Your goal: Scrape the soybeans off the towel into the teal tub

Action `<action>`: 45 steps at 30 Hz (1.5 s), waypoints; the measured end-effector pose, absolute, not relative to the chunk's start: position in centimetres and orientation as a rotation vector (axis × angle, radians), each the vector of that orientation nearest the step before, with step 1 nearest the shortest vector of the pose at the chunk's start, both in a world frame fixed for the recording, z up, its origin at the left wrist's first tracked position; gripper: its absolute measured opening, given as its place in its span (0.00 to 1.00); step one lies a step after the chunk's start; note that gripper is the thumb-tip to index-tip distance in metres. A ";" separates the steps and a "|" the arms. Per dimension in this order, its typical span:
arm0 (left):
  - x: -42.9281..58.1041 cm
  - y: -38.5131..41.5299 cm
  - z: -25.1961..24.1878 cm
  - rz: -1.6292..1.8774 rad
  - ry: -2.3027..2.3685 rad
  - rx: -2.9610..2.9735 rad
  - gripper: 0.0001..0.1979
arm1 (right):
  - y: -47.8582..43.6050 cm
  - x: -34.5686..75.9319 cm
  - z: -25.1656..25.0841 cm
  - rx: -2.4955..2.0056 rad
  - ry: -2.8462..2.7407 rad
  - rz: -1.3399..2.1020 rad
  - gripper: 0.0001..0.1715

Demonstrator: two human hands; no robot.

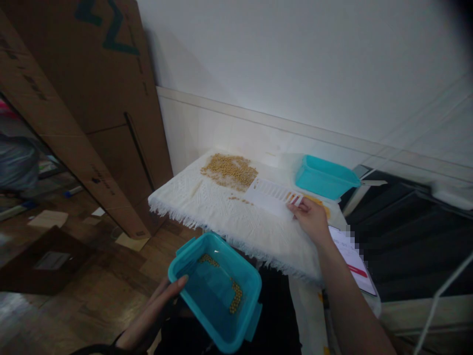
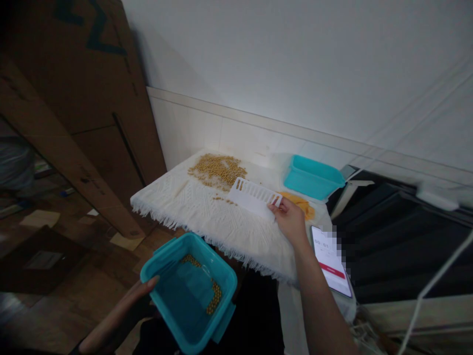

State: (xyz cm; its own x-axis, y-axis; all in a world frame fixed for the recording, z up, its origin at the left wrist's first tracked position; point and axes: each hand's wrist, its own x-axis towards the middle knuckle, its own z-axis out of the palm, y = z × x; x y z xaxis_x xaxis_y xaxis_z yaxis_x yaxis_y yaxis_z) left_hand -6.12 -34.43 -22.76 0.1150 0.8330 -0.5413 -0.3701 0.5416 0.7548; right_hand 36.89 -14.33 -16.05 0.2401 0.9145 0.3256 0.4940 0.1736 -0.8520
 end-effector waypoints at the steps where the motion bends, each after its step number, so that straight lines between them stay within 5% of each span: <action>1: -5.9 -34.5 -22.7 0.940 1.156 0.501 0.43 | -14.7 36.7 -16.1 -1.463 -1.385 0.511 0.29; 6: -5.1 -34.2 -22.5 0.944 1.197 0.498 0.51 | -16.2 36.1 -16.3 -1.491 -1.348 0.496 0.30; 31: -4.7 -32.4 -21.8 1.011 1.176 0.504 0.52 | -19.0 35.1 -16.0 -1.476 -1.326 0.743 0.24; 40: -4.9 -32.5 -22.1 1.001 1.146 0.566 0.51 | -21.3 33.7 -15.9 -1.514 -1.102 0.874 0.29; 45: -5.0 -32.3 -22.4 0.996 1.148 0.601 0.50 | -21.3 33.2 -15.3 -1.606 -1.001 0.867 0.41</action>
